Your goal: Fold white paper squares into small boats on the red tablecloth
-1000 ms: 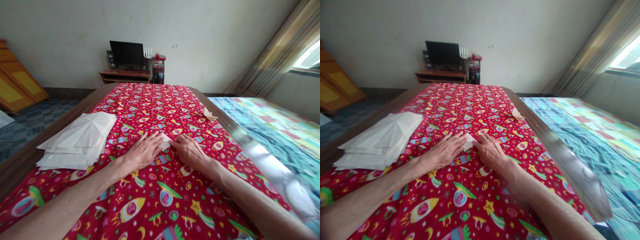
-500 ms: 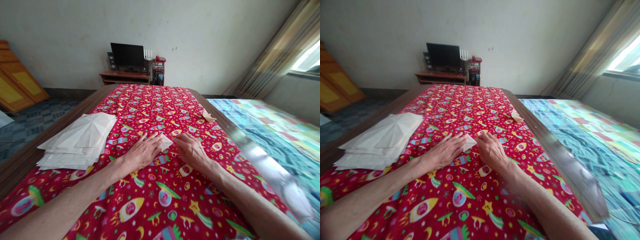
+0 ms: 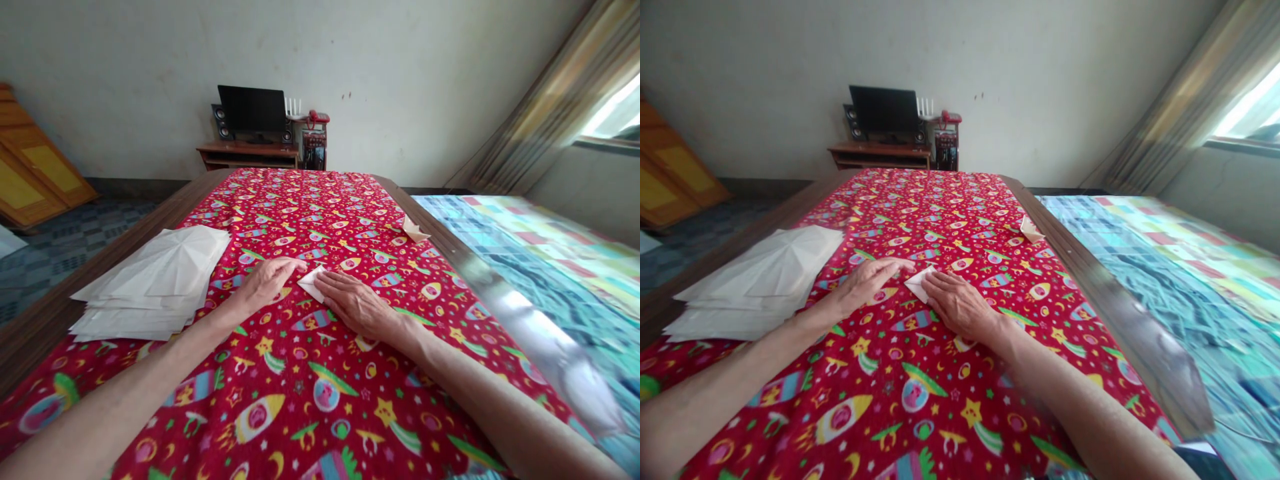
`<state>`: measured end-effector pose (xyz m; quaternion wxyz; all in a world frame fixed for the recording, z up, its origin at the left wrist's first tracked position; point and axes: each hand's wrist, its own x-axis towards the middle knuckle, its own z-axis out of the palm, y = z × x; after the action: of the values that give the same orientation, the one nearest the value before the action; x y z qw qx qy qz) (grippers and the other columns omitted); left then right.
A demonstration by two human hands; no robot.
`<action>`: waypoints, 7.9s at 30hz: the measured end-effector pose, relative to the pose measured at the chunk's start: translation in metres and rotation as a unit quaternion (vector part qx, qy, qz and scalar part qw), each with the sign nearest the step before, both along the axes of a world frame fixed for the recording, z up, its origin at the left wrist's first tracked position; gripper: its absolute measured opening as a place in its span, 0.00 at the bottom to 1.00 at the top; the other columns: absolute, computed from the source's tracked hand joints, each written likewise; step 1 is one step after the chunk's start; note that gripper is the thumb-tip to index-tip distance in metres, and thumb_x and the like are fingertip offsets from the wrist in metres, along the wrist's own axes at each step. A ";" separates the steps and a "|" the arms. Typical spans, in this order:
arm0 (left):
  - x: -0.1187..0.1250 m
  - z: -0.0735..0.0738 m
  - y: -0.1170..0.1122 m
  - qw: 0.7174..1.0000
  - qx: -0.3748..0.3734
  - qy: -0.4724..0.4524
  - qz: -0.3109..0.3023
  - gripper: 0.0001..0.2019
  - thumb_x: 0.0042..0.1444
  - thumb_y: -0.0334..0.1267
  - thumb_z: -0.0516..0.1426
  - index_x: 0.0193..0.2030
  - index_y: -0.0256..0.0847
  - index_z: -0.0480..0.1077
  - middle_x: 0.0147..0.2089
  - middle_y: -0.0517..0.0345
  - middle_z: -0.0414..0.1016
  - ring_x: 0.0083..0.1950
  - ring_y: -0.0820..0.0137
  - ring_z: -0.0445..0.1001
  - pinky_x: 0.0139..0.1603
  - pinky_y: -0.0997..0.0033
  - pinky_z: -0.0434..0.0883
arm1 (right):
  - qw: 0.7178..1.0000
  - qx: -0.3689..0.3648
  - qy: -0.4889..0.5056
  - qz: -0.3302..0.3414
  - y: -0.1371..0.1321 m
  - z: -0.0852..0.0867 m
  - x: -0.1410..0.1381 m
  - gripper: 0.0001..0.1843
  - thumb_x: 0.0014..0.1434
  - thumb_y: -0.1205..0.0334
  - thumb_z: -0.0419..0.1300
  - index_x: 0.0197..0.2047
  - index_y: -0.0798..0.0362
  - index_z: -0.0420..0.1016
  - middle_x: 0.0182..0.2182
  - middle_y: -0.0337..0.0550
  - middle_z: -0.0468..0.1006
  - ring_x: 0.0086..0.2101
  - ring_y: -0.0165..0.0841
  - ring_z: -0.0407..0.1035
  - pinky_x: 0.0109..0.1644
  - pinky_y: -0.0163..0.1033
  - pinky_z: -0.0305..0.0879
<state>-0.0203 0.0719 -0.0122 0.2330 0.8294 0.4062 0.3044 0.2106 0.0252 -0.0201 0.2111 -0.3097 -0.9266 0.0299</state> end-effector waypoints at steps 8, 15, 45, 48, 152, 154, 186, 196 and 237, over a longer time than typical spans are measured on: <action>-0.003 -0.016 0.003 0.989 0.119 0.082 0.045 0.14 0.61 0.39 0.49 0.33 0.39 0.74 0.36 0.53 0.72 0.40 0.68 0.72 0.45 0.68 0.70 | 1.000 0.005 0.006 -0.006 0.000 -0.001 -0.002 0.22 0.67 0.63 0.45 0.61 0.59 0.63 0.60 0.54 0.65 0.61 0.38 0.56 0.64 0.48 0.57; 0.006 -0.023 0.004 0.977 0.160 0.119 0.074 0.09 0.59 0.38 0.54 0.29 0.39 0.71 0.34 0.54 0.69 0.38 0.66 0.70 0.43 0.66 0.70 | 1.000 0.015 -0.006 -0.016 0.000 -0.003 -0.003 0.22 0.67 0.63 0.46 0.61 0.59 0.63 0.59 0.54 0.66 0.61 0.39 0.57 0.65 0.49 0.57; 0.007 0.001 -0.045 0.936 0.190 0.296 -0.006 0.21 0.66 0.39 0.43 0.64 0.43 0.58 0.67 0.59 0.59 0.70 0.62 0.48 0.69 0.53 0.49 | 0.998 0.023 -0.045 -0.021 -0.001 -0.003 -0.001 0.21 0.68 0.62 0.44 0.61 0.57 0.63 0.60 0.52 0.65 0.61 0.36 0.56 0.65 0.48 0.56; 0.004 0.000 -0.045 0.938 0.197 0.286 0.004 0.20 0.66 0.39 0.44 0.62 0.41 0.62 0.65 0.56 0.63 0.69 0.61 0.52 0.68 0.53 0.50 | 0.998 0.032 -0.041 -0.023 -0.001 -0.005 -0.001 0.21 0.69 0.61 0.44 0.60 0.60 0.64 0.59 0.53 0.66 0.61 0.37 0.57 0.65 0.47 0.56; 0.004 -0.001 -0.049 0.935 0.268 0.227 -0.058 0.10 0.65 0.35 0.50 0.48 0.40 0.71 0.43 0.55 0.73 0.44 0.66 0.70 0.48 0.64 0.68 | 0.996 0.064 -0.060 0.010 0.011 0.003 0.009 0.15 0.66 0.58 0.48 0.50 0.53 0.71 0.45 0.52 0.70 0.43 0.38 0.63 0.48 0.46 0.65; 0.005 0.001 -0.048 0.934 0.261 0.237 -0.057 0.11 0.64 0.37 0.51 0.51 0.45 0.70 0.43 0.57 0.72 0.45 0.66 0.69 0.46 0.64 0.68 | 0.996 0.065 -0.062 0.005 0.011 0.002 0.008 0.15 0.67 0.58 0.48 0.49 0.53 0.71 0.45 0.52 0.70 0.43 0.38 0.64 0.48 0.46 0.65; 0.012 -0.012 -0.037 0.982 0.161 0.095 0.026 0.08 0.62 0.29 0.51 0.32 0.36 0.68 0.34 0.56 0.69 0.37 0.70 0.70 0.40 0.72 0.69 | 0.983 -0.114 0.133 -0.062 0.027 -0.002 0.002 0.10 0.63 0.62 0.55 0.34 0.54 0.75 0.29 0.41 0.76 0.31 0.30 0.69 0.36 0.33 0.63; 0.013 -0.008 -0.035 0.967 0.148 0.190 0.090 0.09 0.62 0.31 0.51 0.30 0.38 0.65 0.34 0.55 0.67 0.37 0.68 0.69 0.41 0.69 0.66 | 0.976 -0.094 0.072 -0.181 0.033 -0.003 -0.008 0.10 0.61 0.57 0.58 0.32 0.52 0.75 0.27 0.40 0.77 0.30 0.30 0.69 0.34 0.33 0.58; 0.001 -0.005 -0.048 0.946 0.138 0.284 -0.068 0.31 0.56 0.22 0.44 0.67 0.43 0.53 0.69 0.56 0.55 0.71 0.66 0.48 0.68 0.52 0.49 | 0.989 0.072 -0.011 -0.128 0.020 0.000 -0.015 0.09 0.64 0.63 0.54 0.37 0.53 0.75 0.37 0.47 0.77 0.38 0.34 0.68 0.41 0.37 0.62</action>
<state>-0.0190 0.0234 -0.0177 0.0113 0.9311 0.3527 0.0926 0.1957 0.0452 -0.0205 0.2251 -0.4099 -0.8813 -0.0678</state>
